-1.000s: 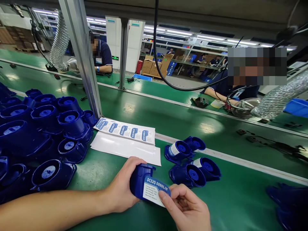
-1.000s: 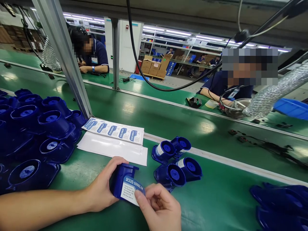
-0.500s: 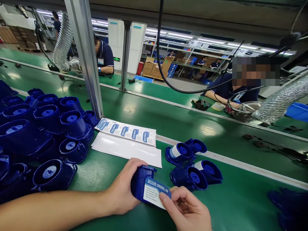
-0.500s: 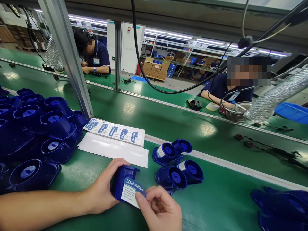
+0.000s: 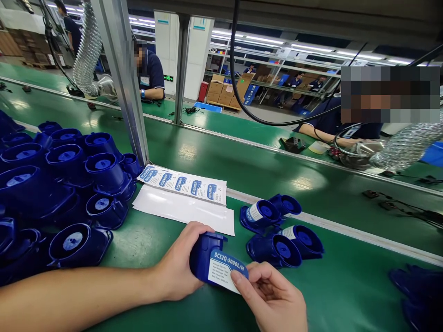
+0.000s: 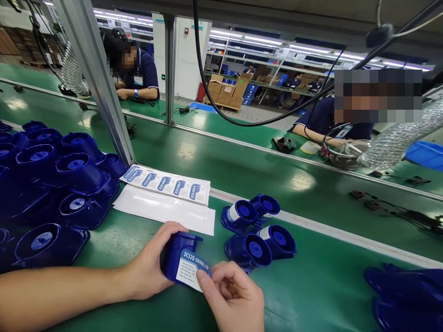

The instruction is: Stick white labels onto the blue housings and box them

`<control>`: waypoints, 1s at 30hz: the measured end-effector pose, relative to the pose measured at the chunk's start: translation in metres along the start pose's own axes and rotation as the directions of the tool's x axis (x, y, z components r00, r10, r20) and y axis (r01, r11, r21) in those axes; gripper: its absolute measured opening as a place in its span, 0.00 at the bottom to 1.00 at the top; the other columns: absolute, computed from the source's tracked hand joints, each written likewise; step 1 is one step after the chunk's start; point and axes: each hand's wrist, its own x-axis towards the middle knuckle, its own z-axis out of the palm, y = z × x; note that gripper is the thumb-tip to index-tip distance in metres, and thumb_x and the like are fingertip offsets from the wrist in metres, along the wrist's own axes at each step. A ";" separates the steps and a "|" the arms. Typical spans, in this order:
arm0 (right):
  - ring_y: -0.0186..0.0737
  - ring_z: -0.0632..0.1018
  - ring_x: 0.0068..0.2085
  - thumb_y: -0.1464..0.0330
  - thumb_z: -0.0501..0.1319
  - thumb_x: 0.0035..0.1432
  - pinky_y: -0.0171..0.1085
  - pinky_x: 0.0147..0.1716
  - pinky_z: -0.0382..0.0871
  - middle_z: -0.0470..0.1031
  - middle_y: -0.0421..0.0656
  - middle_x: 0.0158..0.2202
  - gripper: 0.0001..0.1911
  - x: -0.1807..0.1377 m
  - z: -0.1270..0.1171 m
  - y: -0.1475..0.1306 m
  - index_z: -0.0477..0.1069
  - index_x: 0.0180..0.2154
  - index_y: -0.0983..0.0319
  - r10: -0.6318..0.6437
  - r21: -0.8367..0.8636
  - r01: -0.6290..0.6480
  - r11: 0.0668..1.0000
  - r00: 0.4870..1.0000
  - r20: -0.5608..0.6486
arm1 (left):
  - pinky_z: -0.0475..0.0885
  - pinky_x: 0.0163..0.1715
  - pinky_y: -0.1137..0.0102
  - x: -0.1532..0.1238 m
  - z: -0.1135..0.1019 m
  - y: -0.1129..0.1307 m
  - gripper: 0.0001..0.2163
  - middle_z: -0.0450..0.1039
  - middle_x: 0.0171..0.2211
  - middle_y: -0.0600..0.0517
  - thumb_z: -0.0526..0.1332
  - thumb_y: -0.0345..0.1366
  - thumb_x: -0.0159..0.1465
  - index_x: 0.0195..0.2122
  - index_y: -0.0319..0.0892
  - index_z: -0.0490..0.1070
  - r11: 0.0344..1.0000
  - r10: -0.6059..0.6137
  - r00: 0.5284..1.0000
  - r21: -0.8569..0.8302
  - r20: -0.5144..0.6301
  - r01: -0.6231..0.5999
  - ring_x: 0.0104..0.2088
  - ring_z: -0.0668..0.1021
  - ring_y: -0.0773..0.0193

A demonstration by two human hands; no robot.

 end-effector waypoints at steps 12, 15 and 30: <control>0.32 0.67 0.25 0.56 0.80 0.50 0.32 0.23 0.62 0.71 0.37 0.26 0.22 -0.001 0.000 -0.003 0.71 0.22 0.59 0.012 0.003 -0.012 1.000 1.000 0.006 | 0.72 0.58 0.59 0.001 0.001 -0.002 0.35 0.69 0.57 0.50 0.70 0.21 0.55 0.61 0.53 0.64 1.000 0.013 1.000 -0.011 -0.006 -0.013 0.56 0.75 0.53; 0.32 0.67 0.25 0.57 0.80 0.50 0.32 0.23 0.62 0.71 0.38 0.26 0.22 -0.002 0.001 -0.003 0.71 0.22 0.59 0.017 0.000 -0.017 1.000 1.000 0.006 | 0.73 0.58 0.59 0.001 0.001 -0.001 0.36 0.69 0.57 0.50 0.69 0.21 0.54 0.62 0.53 0.64 1.000 0.016 1.000 -0.013 -0.007 -0.016 0.56 0.75 0.54; 0.33 0.67 0.24 0.57 0.80 0.50 0.32 0.22 0.63 0.72 0.39 0.26 0.22 0.002 -0.002 0.000 0.71 0.22 0.59 0.001 -0.026 -0.001 1.000 1.000 0.004 | 0.73 0.57 0.58 0.001 -0.001 0.001 0.36 0.69 0.57 0.49 0.70 0.21 0.54 0.62 0.53 0.64 1.000 0.013 1.000 -0.009 -0.004 -0.013 0.56 0.75 0.53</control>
